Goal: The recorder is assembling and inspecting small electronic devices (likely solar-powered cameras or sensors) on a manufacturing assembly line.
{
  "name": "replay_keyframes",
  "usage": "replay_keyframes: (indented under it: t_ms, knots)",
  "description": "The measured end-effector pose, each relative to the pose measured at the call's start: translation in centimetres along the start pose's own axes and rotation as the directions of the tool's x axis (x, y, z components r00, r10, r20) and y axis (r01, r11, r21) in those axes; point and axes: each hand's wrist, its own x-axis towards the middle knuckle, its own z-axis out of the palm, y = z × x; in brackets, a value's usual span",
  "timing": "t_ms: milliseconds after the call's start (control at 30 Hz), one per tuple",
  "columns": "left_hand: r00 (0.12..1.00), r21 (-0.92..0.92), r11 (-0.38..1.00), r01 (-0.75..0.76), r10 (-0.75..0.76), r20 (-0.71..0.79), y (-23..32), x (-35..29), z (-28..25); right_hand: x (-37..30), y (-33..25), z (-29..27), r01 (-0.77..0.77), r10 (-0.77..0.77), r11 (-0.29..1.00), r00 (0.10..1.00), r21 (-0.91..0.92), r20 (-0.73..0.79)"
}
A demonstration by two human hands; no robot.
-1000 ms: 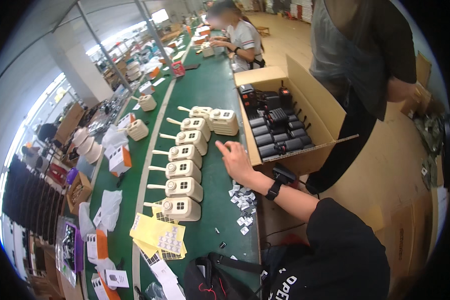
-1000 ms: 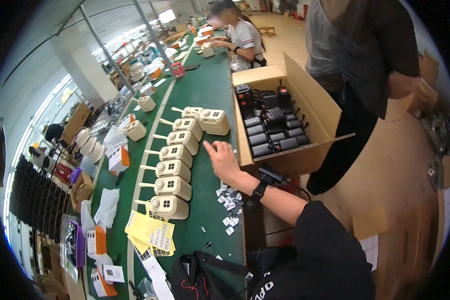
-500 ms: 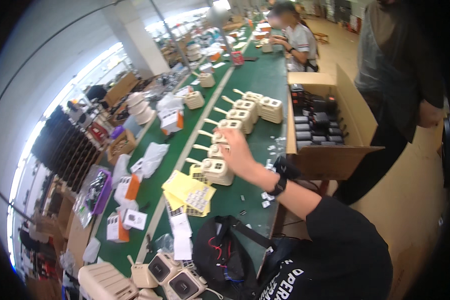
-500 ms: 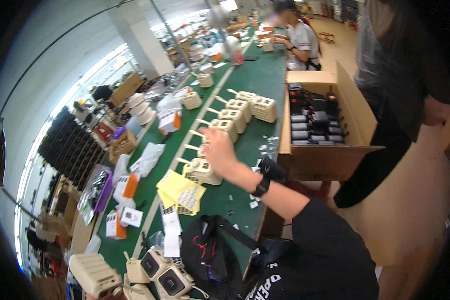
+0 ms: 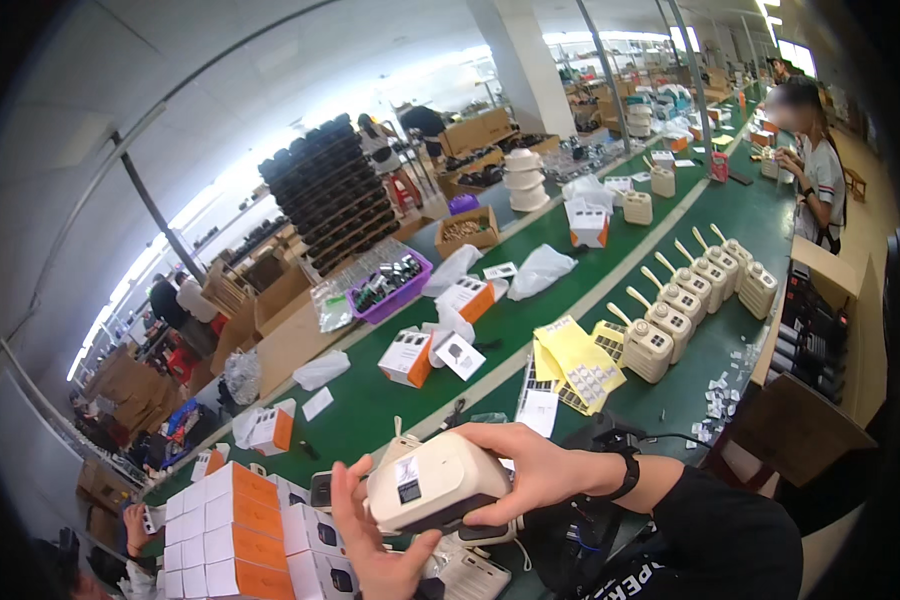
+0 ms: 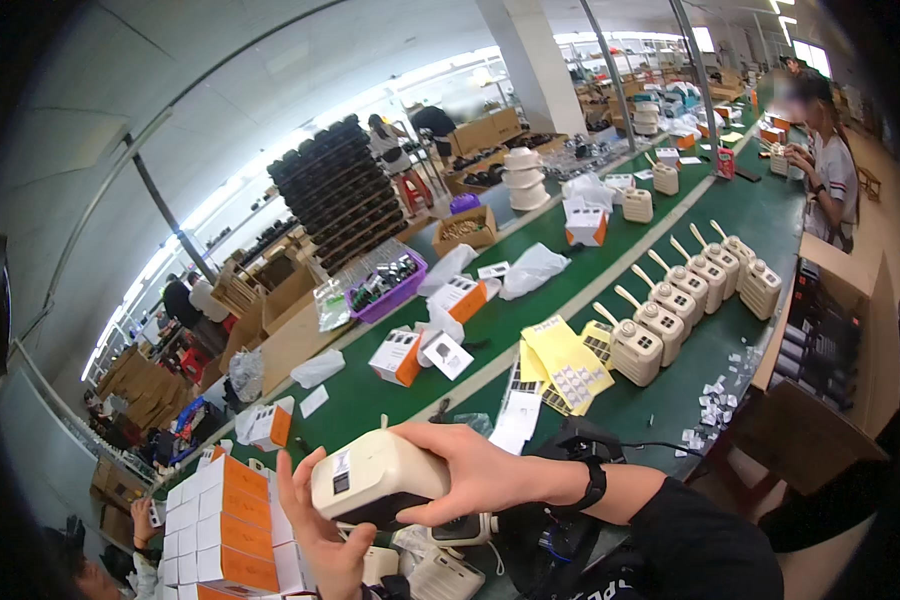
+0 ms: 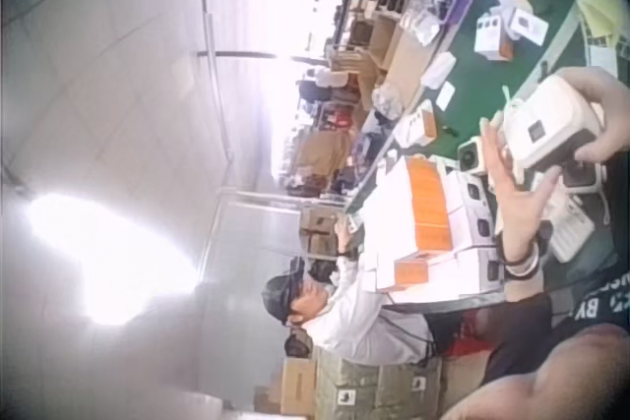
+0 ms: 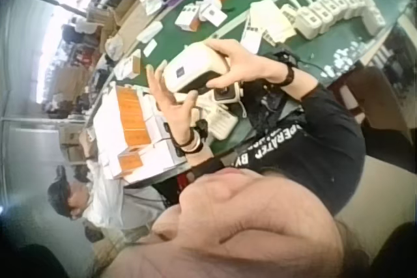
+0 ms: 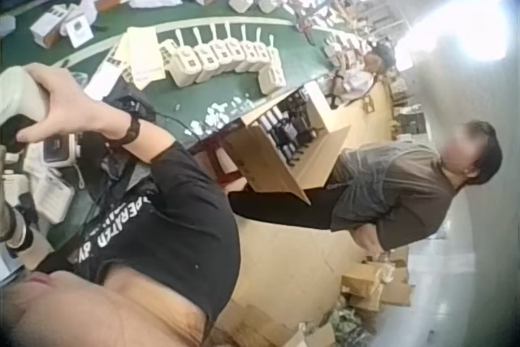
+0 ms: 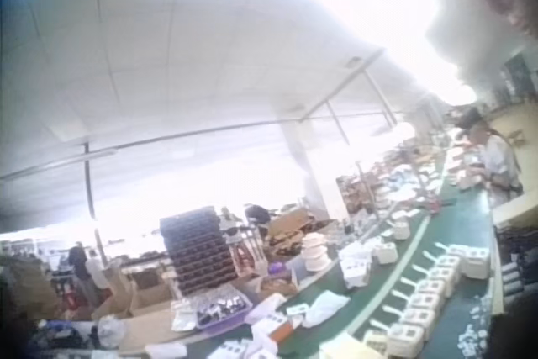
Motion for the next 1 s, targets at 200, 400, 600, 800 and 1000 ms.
replay_keyframes:
  t_ms: [200, 400, 600, 800, 1000]
  knots:
    - [0.948, -0.181, 0.932, 0.315, -0.320, 0.004, -1.2, 0.0, -0.4, 1.1, 3.5, 0.5, 0.209, -0.211, 0.978, 0.970, -0.027, -0.119]
    - [0.990, 0.107, 0.988, 0.108, -0.098, -0.096, -1.8, 1.0, 3.4, 0.0, 4.2, 1.0, -0.077, 0.093, 0.960, 0.995, 0.269, -0.045]
    - [0.987, -0.379, 0.921, 0.095, -0.135, -0.081, 0.0, 0.4, 3.5, 0.8, 1.6, -0.9, 0.304, -0.325, 0.940, 0.936, -0.155, -0.133]
    - [0.967, -0.321, 0.922, -0.217, 0.247, 0.059, -25.9, -2.4, -3.6, 0.0, 1.1, -2.3, 0.361, -0.382, 0.906, 0.923, -0.221, -0.057]
    - [0.738, -0.260, 0.763, -0.593, 0.643, 0.205, -32.6, -4.1, -9.2, 0.4, -0.2, -1.9, 0.422, -0.389, 0.854, 0.907, -0.304, 0.164]
